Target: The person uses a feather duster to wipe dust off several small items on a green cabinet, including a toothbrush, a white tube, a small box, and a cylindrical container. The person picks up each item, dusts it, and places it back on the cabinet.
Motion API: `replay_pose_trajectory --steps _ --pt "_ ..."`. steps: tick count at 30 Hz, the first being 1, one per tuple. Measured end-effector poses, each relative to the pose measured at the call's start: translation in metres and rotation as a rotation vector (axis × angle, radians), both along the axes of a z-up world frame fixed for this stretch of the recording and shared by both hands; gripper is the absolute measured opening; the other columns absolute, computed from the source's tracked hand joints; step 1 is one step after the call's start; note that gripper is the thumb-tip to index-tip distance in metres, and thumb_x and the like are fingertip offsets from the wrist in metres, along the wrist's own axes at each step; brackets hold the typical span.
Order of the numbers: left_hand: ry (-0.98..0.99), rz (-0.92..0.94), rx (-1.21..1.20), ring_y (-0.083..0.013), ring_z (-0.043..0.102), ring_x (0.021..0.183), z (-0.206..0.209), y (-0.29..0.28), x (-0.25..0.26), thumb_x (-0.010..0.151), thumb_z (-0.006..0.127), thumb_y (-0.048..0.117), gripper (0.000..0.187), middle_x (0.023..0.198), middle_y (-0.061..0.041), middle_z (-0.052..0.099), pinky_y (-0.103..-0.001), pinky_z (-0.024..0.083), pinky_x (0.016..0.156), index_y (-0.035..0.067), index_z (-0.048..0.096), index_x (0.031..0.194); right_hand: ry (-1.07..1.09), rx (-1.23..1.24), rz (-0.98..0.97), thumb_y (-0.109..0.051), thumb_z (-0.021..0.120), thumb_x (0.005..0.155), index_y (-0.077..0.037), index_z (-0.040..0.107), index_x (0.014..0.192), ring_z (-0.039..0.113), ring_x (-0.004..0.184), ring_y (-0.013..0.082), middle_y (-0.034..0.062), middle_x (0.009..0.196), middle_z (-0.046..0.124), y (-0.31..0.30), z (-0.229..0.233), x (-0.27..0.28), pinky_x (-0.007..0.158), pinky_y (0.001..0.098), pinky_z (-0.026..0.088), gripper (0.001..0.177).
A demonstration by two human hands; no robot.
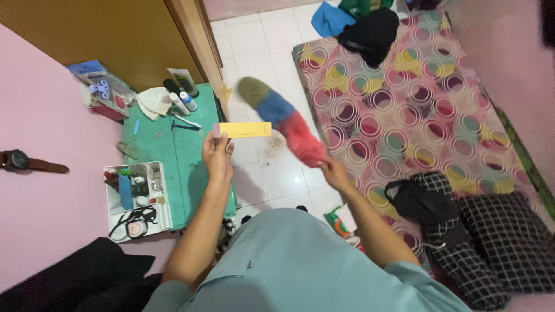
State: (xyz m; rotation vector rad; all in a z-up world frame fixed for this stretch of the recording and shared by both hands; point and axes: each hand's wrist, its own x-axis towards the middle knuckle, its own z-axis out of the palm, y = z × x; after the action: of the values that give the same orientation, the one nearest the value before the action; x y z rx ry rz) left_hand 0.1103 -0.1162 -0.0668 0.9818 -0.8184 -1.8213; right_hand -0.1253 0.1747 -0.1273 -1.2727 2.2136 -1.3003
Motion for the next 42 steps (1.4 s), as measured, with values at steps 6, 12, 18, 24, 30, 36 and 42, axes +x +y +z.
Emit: replay_pose_trajectory --steps 6,12,18,24,30,36,42 --pt "0.015 -0.324 -0.154 -0.0184 0.062 0.115 0.026 -0.001 0.015 0.091 0.071 0.003 0.062 0.139 -0.009 0.058 -0.034 0.056 0.091 0.004 0.046 0.148 -0.818 0.153 -0.248 -0.048 0.051 0.108 -0.005 0.067 0.106 0.041 0.046 0.0099 0.0230 0.086 0.072 -0.018 0.007 0.011 0.043 0.0275 0.030 0.046" --pt "0.061 -0.644 -0.483 -0.0236 0.056 0.136 0.063 0.010 0.015 0.095 0.075 -0.001 0.070 0.150 -0.016 0.053 -0.038 0.052 0.111 -0.001 0.041 0.156 -1.281 -0.244 -0.045 -0.046 0.053 0.101 -0.007 0.057 0.110 0.033 0.039 0.0062 0.0083 0.088 0.070 -0.075 0.079 0.060 0.036 0.0234 0.023 0.040" --pt "-0.322 -0.729 -0.823 -0.0240 0.056 0.131 0.099 0.007 0.025 0.093 0.073 0.003 0.085 0.153 -0.019 0.045 -0.034 0.060 0.093 0.008 0.025 0.163 -1.154 -0.278 -0.066 -0.023 0.069 0.101 -0.009 0.056 0.114 0.036 0.043 0.0057 -0.0020 0.071 0.047 -0.084 0.097 0.074 0.038 0.0244 0.025 0.023" --pt "-0.340 -0.629 -0.664 -0.0211 0.073 0.108 0.094 0.019 0.015 0.101 0.068 0.002 0.079 0.141 -0.016 0.055 -0.034 0.068 0.083 0.012 0.024 0.166 -0.726 -0.208 -0.083 -0.008 0.074 0.095 -0.005 0.061 0.123 0.052 0.071 0.0048 -0.0030 0.091 0.062 -0.084 0.108 0.064 0.061 0.0231 0.041 0.030" --pt "-0.481 -0.335 -1.025 -0.0216 0.072 0.104 0.082 0.040 0.009 0.101 0.075 0.000 0.081 0.124 -0.014 0.067 -0.032 0.062 0.086 0.011 0.026 0.164 -0.381 -0.186 0.011 -0.009 0.063 0.107 -0.001 0.067 0.124 0.058 0.087 0.0065 -0.0011 0.099 0.069 -0.058 0.128 0.039 0.078 0.0251 0.048 0.020" --pt "-0.501 -0.159 -1.095 -0.0250 0.070 0.116 0.082 0.057 -0.011 0.100 0.077 -0.002 0.071 0.130 -0.017 0.062 -0.035 0.062 0.095 0.007 0.034 0.156 -0.210 -0.025 0.191 -0.010 0.062 0.105 -0.003 0.066 0.114 0.058 0.071 0.0091 0.0046 0.079 0.063 -0.027 0.110 0.031 0.066 0.0291 0.048 0.012" --pt "-0.438 -0.128 -0.960 -0.0249 0.070 0.121 0.077 0.086 -0.027 0.100 0.074 -0.004 0.057 0.134 -0.018 0.062 -0.035 0.065 0.099 0.002 0.042 0.147 -0.103 0.112 0.045 -0.010 0.065 0.100 -0.001 0.067 0.106 0.050 0.064 0.0112 0.0061 0.071 0.057 0.002 0.072 -0.031 0.059 0.0310 0.043 0.010"
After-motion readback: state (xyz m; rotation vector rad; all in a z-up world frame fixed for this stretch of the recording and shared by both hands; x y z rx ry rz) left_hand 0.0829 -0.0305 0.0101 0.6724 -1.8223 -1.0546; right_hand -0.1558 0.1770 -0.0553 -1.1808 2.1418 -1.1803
